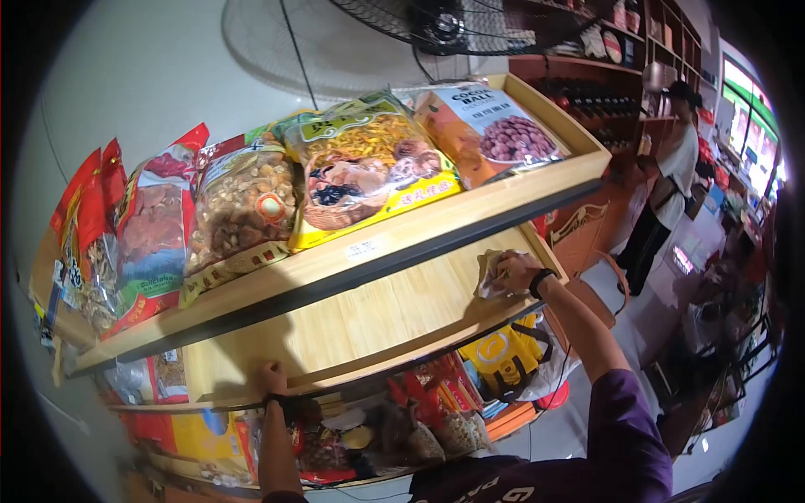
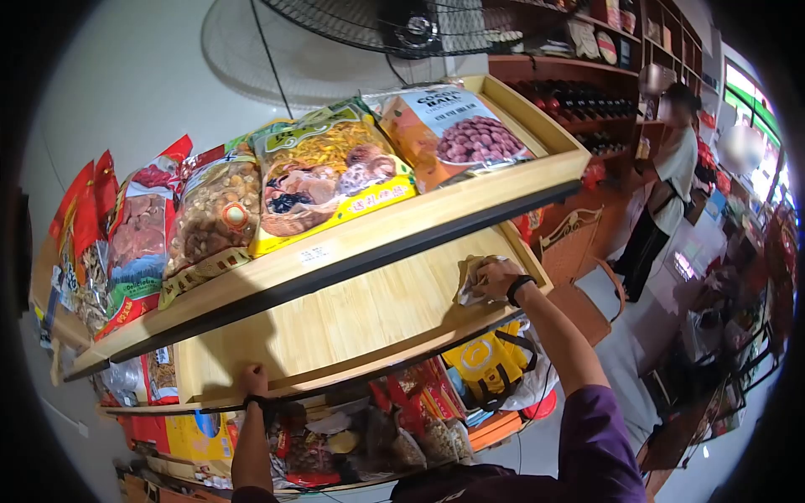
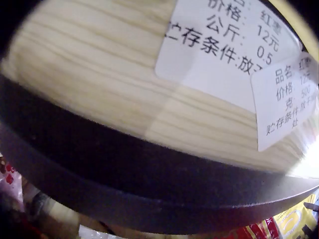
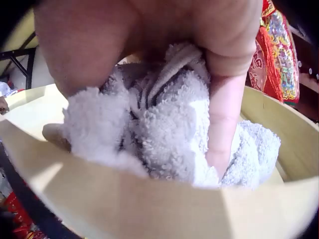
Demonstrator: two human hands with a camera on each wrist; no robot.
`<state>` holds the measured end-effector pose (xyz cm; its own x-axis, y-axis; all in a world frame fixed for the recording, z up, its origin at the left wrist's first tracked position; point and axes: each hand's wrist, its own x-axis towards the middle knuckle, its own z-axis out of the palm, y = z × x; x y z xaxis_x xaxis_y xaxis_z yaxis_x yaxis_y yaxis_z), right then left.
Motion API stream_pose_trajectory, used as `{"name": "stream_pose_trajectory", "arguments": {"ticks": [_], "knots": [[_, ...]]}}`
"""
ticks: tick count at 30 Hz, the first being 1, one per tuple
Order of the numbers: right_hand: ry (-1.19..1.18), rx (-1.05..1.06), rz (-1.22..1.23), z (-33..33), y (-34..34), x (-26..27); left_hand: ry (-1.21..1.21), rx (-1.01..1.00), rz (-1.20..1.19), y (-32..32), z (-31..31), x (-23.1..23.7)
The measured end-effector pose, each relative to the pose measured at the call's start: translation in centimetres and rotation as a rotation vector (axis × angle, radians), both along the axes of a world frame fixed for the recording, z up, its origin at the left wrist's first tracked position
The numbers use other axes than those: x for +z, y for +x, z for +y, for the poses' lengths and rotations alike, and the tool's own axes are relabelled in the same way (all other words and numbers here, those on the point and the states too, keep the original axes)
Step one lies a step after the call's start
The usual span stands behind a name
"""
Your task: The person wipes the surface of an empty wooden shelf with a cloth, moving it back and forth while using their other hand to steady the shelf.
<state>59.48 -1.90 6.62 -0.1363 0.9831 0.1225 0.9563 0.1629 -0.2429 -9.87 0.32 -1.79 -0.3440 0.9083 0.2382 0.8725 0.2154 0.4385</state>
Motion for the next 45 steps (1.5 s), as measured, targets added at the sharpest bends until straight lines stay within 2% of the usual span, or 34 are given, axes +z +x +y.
{"name": "stream_pose_trajectory", "arguments": {"ticks": [1, 3, 5, 6, 9, 13, 14, 17, 18, 21, 25, 29, 30, 33, 34, 38, 41, 45], "knots": [[0.019, 0.011, -0.051, -1.1, -0.1, -0.3, 0.024, -0.035, 0.001, -0.5, 0.3, -0.2], [0.006, 0.023, 0.000, -2.6, 0.1, -0.8, 0.074, -0.106, -0.009, -0.7, 0.5, -1.0], [0.067, 0.068, 0.008, -3.1, 0.6, -2.1, 0.039, -0.040, 0.064, -0.6, 0.5, -1.3], [0.045, 0.051, 0.001, -3.1, 0.7, -2.4, 0.029, -0.003, 0.102, -0.7, 0.6, -1.2], [0.103, -0.053, 0.029, -4.0, -0.2, -2.1, 0.029, -0.073, 0.023, -1.2, 1.1, -1.6], [-0.073, -0.100, -0.112, -5.1, -1.3, -1.7, 0.005, -0.051, 0.011, -1.3, 1.2, -1.7], [-0.072, -0.115, -0.043, -4.8, -1.2, -2.5, 0.019, -0.057, 0.019, -1.0, 0.7, -1.5], [-0.095, -0.103, -0.032, -2.3, -0.8, -4.1, 0.039, -0.052, 0.040, -0.7, -0.1, -0.8], [-0.025, -0.116, -0.011, -2.1, -0.9, -4.3, 0.038, -0.043, 0.040, -0.6, -0.1, -0.7], [-0.031, -0.109, 0.047, -0.4, -0.3, -3.9, 0.025, 0.001, 0.024, -0.3, -0.2, -0.9], [0.104, -0.070, 0.045, 2.0, -0.6, -3.0, -0.053, 0.020, -0.001, 0.4, -0.2, 0.0], [0.011, -0.194, -0.036, 4.3, -3.3, 0.0, -0.027, 0.017, 0.005, -0.2, -0.1, -0.3], [-0.037, -0.208, -0.056, 6.2, -2.9, -0.9, -0.010, 0.019, 0.009, -0.1, -0.1, -0.2], [0.391, -0.077, -0.168, 12.2, -1.3, -6.3, -0.041, 0.010, 0.033, -0.2, -0.1, 0.0], [0.344, -0.100, -0.143, 13.1, -1.7, -5.6, 0.030, 0.001, 0.062, -0.2, 0.0, -0.3], [0.108, -0.171, -0.108, 14.4, -3.6, -2.8, -0.030, 0.087, 0.103, 0.0, 0.0, -0.1], [0.036, -0.184, -0.113, 15.0, -4.4, -1.4, 0.026, 0.073, 0.143, 0.3, -0.2, 0.1], [-0.020, -0.185, -0.127, 14.8, -4.9, -0.6, 0.049, 0.050, 0.060, -0.5, 0.6, -1.2]]}}
